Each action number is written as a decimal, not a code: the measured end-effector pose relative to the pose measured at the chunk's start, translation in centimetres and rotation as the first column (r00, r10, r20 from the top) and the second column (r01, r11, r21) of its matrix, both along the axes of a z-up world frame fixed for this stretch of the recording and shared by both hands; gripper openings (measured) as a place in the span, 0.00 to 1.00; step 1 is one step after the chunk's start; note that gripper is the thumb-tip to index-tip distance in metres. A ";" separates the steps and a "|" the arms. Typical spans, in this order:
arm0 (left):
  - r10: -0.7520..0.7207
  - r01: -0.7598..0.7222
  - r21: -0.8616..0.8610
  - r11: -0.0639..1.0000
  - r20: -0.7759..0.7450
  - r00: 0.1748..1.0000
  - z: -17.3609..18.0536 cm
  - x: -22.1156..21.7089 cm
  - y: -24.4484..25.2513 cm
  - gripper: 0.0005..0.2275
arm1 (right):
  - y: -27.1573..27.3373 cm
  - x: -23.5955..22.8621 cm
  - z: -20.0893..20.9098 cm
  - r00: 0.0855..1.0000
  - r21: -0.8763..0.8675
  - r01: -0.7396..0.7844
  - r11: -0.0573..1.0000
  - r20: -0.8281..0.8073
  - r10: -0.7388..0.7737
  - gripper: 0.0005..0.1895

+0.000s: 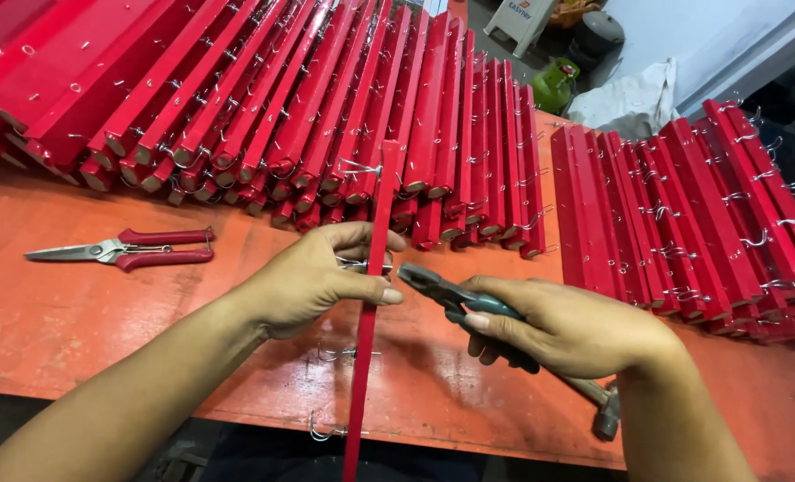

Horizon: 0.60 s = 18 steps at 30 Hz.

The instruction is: Assembling red coat racks by securing metal hooks into pre-drilled holes using pliers.

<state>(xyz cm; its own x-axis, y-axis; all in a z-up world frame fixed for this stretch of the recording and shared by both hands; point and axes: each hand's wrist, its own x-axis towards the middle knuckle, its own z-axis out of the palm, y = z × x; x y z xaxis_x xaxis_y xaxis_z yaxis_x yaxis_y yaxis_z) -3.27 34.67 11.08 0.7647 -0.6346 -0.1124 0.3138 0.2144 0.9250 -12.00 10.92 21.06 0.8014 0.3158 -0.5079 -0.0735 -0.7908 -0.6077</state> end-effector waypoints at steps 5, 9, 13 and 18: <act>-0.018 0.018 -0.003 1.000 0.023 1.000 -1.0 0.1 -0.1 0.25 | -0.3 0.5 -0.6 0.998 0.048 -0.062 0.997 -0.016 0.063 0.20; -0.036 0.036 -0.011 0.999 0.035 0.999 -1.0 -0.1 -0.2 0.25 | -0.3 0.7 -1.1 0.996 0.099 -0.070 0.993 -0.044 0.075 0.22; -0.048 0.048 -0.011 0.999 0.030 0.998 -1.4 -0.3 -0.1 0.24 | -0.4 0.9 -1.3 0.994 0.121 -0.028 0.992 -0.100 0.040 0.22; -0.045 0.045 -0.017 0.999 0.004 0.999 -1.3 -0.3 0.1 0.23 | 0.2 0.9 -2.5 0.987 0.138 0.043 0.989 -0.157 -0.021 0.20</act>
<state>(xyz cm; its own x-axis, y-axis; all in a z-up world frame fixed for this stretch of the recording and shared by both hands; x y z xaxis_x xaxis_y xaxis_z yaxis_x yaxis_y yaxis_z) -3.58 34.77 9.83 0.7356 -0.6703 -0.0979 0.3198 0.2163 0.9225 -11.08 11.11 18.59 0.7274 0.3686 -0.5788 -0.1990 -0.6939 -0.6920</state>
